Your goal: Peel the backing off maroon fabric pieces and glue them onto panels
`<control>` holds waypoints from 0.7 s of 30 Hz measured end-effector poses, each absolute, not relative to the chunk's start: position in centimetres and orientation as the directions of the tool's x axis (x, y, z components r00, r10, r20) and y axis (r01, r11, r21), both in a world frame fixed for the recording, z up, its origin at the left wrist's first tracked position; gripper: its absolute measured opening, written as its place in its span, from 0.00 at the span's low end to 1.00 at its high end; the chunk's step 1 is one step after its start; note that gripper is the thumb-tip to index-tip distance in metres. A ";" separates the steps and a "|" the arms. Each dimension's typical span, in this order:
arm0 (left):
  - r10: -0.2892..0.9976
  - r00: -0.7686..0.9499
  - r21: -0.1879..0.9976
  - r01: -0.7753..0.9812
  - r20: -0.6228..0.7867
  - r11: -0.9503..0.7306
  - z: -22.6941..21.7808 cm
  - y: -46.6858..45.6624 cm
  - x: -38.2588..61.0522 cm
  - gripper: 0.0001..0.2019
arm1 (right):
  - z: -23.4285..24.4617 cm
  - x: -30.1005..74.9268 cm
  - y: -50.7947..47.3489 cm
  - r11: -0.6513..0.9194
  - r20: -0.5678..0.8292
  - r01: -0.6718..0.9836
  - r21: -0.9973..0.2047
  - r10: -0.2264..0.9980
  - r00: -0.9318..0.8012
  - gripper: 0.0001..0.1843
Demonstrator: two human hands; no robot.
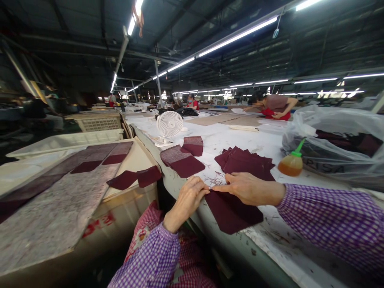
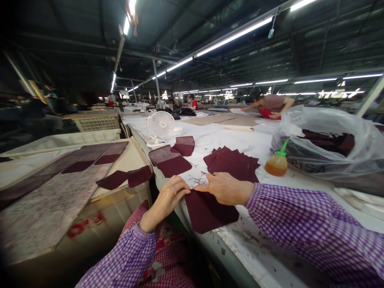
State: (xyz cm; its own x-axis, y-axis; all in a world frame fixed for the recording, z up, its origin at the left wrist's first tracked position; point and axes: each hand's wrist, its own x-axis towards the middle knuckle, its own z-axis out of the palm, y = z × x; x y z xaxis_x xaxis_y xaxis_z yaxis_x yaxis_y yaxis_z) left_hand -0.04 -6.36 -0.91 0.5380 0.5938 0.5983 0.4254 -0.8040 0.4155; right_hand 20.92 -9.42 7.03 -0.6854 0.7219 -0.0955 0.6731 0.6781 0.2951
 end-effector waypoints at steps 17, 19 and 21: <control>0.564 0.391 0.278 0.583 0.727 -0.763 -1.9 -3.0 -3.6 0.10 | 5.8 21.5 -6.9 0.543 -0.066 0.802 -0.249 0.816 -0.574 0.11; 0.574 0.430 0.260 0.595 0.697 -0.761 -1.7 -2.2 -3.6 0.11 | 5.6 21.3 -6.9 0.593 -0.018 0.745 -0.306 0.779 -0.627 0.06; 0.614 0.451 0.267 0.620 0.648 -0.738 -1.6 -1.6 -3.6 0.10 | 5.7 21.1 -7.0 0.601 -0.022 0.716 -0.355 0.760 -0.649 0.02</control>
State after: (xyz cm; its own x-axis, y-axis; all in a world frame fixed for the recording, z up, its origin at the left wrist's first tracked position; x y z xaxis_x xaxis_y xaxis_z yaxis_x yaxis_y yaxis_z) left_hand -3.57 -1.62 -1.55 0.4514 0.6138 0.6477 0.6202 -0.7376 0.2668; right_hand 21.14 -7.04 5.65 -0.6491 0.7604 -0.0223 0.7161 0.6008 -0.3553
